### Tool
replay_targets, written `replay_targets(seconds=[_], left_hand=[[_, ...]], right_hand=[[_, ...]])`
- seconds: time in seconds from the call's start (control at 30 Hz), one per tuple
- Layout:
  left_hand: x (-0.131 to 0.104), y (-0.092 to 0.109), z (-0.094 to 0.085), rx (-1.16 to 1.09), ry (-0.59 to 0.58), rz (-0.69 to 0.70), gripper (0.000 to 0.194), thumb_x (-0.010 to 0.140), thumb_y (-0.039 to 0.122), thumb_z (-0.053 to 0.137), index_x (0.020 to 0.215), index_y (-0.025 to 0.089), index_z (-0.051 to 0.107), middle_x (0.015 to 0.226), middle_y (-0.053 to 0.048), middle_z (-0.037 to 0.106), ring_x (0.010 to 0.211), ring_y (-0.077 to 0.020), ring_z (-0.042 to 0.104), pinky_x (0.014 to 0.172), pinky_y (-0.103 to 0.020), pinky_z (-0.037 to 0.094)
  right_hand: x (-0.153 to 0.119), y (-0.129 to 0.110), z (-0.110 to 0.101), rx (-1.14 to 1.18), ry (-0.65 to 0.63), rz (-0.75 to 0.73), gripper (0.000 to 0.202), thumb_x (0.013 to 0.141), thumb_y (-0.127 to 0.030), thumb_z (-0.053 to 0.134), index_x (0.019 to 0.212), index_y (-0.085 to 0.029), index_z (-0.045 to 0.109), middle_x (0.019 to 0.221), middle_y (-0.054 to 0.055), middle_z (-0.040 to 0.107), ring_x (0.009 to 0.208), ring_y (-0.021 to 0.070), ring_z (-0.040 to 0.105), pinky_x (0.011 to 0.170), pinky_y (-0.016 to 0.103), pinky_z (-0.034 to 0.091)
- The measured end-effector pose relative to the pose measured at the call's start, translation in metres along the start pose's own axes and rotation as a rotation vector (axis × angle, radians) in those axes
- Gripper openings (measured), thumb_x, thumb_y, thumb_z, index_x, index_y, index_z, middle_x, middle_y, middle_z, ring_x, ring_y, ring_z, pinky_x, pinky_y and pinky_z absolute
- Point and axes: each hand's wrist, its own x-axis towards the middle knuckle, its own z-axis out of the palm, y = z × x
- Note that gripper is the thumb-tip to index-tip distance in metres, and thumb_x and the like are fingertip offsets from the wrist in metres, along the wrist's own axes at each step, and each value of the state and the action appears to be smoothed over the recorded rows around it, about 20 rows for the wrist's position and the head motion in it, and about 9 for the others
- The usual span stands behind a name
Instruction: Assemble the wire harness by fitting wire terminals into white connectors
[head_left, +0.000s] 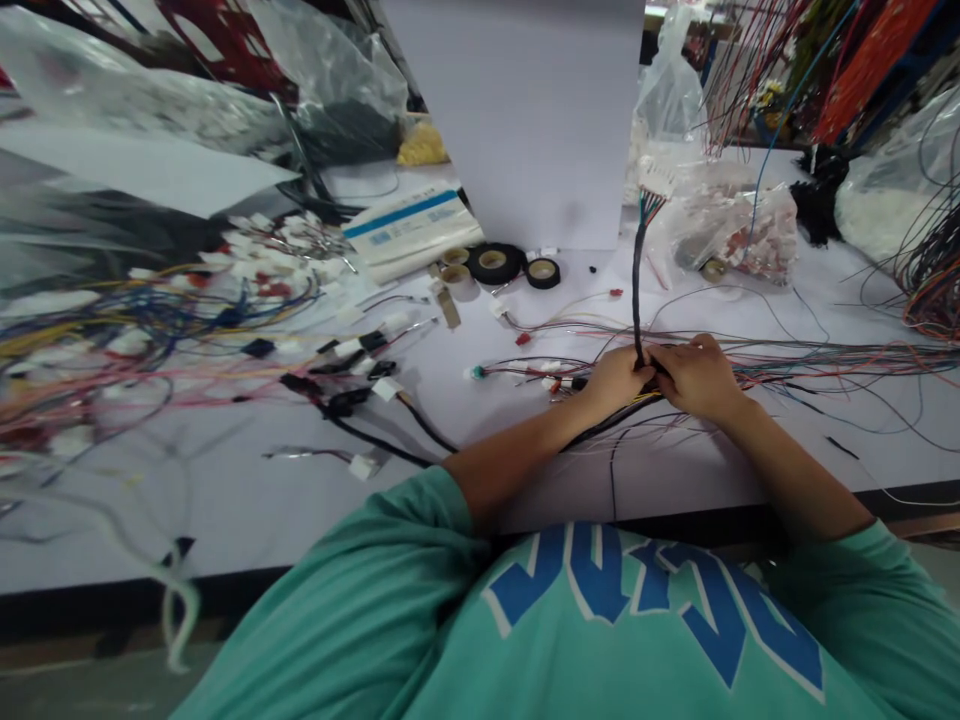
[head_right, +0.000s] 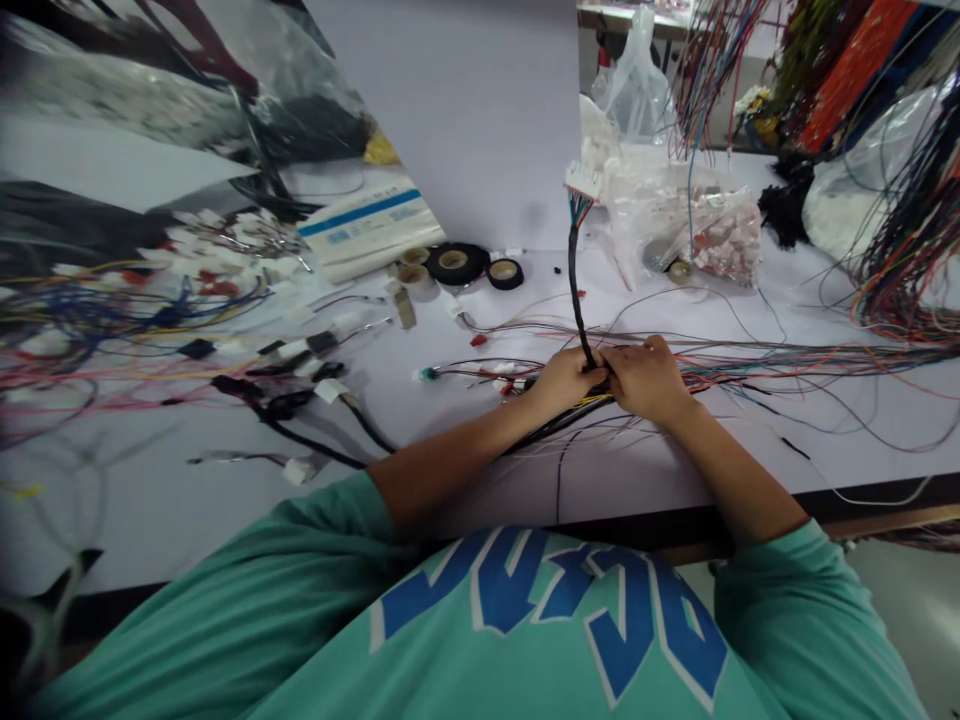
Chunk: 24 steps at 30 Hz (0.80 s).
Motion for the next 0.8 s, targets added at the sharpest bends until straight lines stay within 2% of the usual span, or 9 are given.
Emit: replay_targets(seconds=[0.17, 0.3, 0.4, 0.47, 0.53, 0.6, 0.67, 0.73, 0.8], left_hand=[[0.0, -0.002, 0.0, 0.0, 0.004, -0.001, 0.019, 0.079, 0.013, 0.048, 0.076, 0.015, 0.067, 0.079, -0.005, 0.07, 0.078, -0.0177, 0.063, 0.076, -0.028, 0.047], [0.003, -0.003, 0.002, -0.007, 0.044, -0.025, 0.022, 0.082, 0.018, 0.047, 0.074, 0.014, 0.067, 0.074, -0.004, 0.069, 0.073, -0.0164, 0.062, 0.069, -0.025, 0.047], [0.005, -0.003, 0.002, -0.008, 0.08, -0.04, 0.024, 0.082, 0.019, 0.045, 0.071, 0.014, 0.067, 0.071, -0.004, 0.069, 0.07, -0.016, 0.062, 0.067, -0.025, 0.047], [0.008, -0.002, 0.002, -0.001, 0.095, -0.043, 0.023, 0.081, 0.018, 0.047, 0.07, 0.014, 0.067, 0.07, -0.004, 0.069, 0.07, -0.0163, 0.062, 0.067, -0.025, 0.047], [0.011, -0.002, 0.001, 0.016, 0.118, -0.048, 0.023, 0.08, 0.017, 0.047, 0.071, 0.014, 0.067, 0.073, -0.005, 0.069, 0.072, -0.0175, 0.063, 0.07, -0.026, 0.047], [0.014, -0.001, 0.0, 0.039, 0.142, -0.052, 0.025, 0.081, 0.016, 0.044, 0.075, 0.013, 0.068, 0.077, -0.008, 0.07, 0.077, -0.0191, 0.064, 0.074, -0.028, 0.047], [0.016, 0.0, -0.001, 0.063, 0.144, -0.046, 0.027, 0.082, 0.016, 0.043, 0.079, 0.013, 0.069, 0.081, -0.009, 0.071, 0.08, -0.0207, 0.065, 0.076, -0.029, 0.047], [0.016, 0.001, -0.001, 0.084, 0.128, -0.027, 0.026, 0.08, 0.015, 0.045, 0.09, 0.013, 0.069, 0.089, -0.01, 0.072, 0.086, -0.022, 0.065, 0.08, -0.03, 0.048], [0.016, 0.002, 0.0, 0.106, 0.114, 0.002, 0.034, 0.078, 0.013, 0.048, 0.108, 0.014, 0.065, 0.105, -0.009, 0.07, 0.098, -0.0217, 0.063, 0.086, -0.03, 0.047]], right_hand=[[0.004, -0.005, -0.002, -0.036, -0.038, 0.038, 0.034, 0.085, -0.023, 0.041, 0.112, -0.016, 0.06, 0.096, 0.012, 0.072, 0.088, 0.0251, 0.063, 0.071, 0.035, 0.026], [0.011, -0.001, -0.002, -0.043, -0.098, 0.089, 0.03, 0.087, -0.023, 0.037, 0.093, -0.017, 0.066, 0.086, 0.011, 0.072, 0.082, 0.0242, 0.063, 0.069, 0.035, 0.027], [0.011, 0.0, -0.002, -0.102, -0.046, 0.104, 0.029, 0.085, -0.02, 0.039, 0.084, -0.016, 0.068, 0.079, 0.012, 0.071, 0.076, 0.0233, 0.061, 0.076, 0.038, 0.029], [0.005, -0.007, -0.003, -0.142, 0.055, 0.051, 0.026, 0.082, -0.016, 0.042, 0.082, -0.016, 0.068, 0.075, 0.011, 0.07, 0.073, 0.0217, 0.059, 0.084, 0.041, 0.027], [-0.005, -0.019, -0.005, -0.133, 0.132, -0.078, 0.024, 0.078, -0.013, 0.045, 0.076, -0.018, 0.068, 0.069, 0.008, 0.068, 0.071, 0.0201, 0.056, 0.088, 0.042, 0.024], [-0.016, -0.03, -0.01, -0.064, 0.175, -0.25, 0.023, 0.078, -0.014, 0.046, 0.071, -0.02, 0.067, 0.064, 0.006, 0.065, 0.071, 0.0191, 0.054, 0.089, 0.041, 0.024], [-0.021, -0.033, -0.017, 0.011, 0.206, -0.329, 0.024, 0.08, -0.018, 0.045, 0.069, -0.021, 0.066, 0.064, 0.004, 0.064, 0.071, 0.0186, 0.054, 0.087, 0.039, 0.026], [-0.017, -0.021, -0.024, 0.026, 0.214, -0.207, 0.028, 0.084, -0.021, 0.042, 0.069, -0.02, 0.066, 0.065, 0.006, 0.065, 0.067, 0.0186, 0.053, 0.078, 0.036, 0.03], [-0.004, 0.001, -0.03, 0.007, 0.202, 0.002, 0.034, 0.087, -0.022, 0.036, 0.074, -0.019, 0.067, 0.07, 0.008, 0.067, 0.068, 0.0201, 0.056, 0.07, 0.034, 0.031]])
